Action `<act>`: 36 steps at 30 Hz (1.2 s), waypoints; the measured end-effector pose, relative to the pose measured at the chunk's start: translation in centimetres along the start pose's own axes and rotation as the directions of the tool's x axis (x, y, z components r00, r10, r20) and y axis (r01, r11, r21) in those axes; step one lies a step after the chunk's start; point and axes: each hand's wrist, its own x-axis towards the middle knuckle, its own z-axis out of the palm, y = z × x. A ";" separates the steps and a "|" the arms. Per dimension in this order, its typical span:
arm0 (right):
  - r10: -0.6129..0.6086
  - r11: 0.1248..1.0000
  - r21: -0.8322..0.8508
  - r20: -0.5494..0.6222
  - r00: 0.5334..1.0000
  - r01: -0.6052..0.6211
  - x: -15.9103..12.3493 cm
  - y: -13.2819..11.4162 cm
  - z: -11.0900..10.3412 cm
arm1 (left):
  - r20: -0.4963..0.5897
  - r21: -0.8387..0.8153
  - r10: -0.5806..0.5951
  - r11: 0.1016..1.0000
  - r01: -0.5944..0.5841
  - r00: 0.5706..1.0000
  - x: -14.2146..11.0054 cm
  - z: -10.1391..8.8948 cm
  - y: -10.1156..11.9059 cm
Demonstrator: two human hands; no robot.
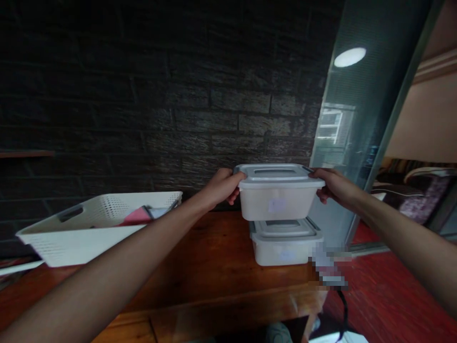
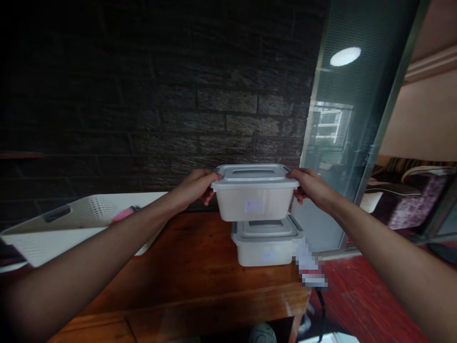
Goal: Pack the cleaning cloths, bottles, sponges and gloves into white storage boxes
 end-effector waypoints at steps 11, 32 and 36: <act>0.067 0.998 -0.007 0.016 0.998 -0.067 0.0 5.9 -3.9 | 0.073 0.007 -0.069 0.998 0.069 0.995 1.6 5.9 -1.6; 0.094 0.995 -0.039 0.041 0.995 -0.093 -1.0 8.3 -3.7 | 0.118 0.076 -0.084 0.994 0.076 0.989 0.8 7.4 -4.2; 0.118 0.992 -0.048 0.041 0.992 -0.116 -0.9 8.7 -3.9 | 0.141 0.094 -0.073 0.994 0.060 0.987 0.8 7.5 -4.7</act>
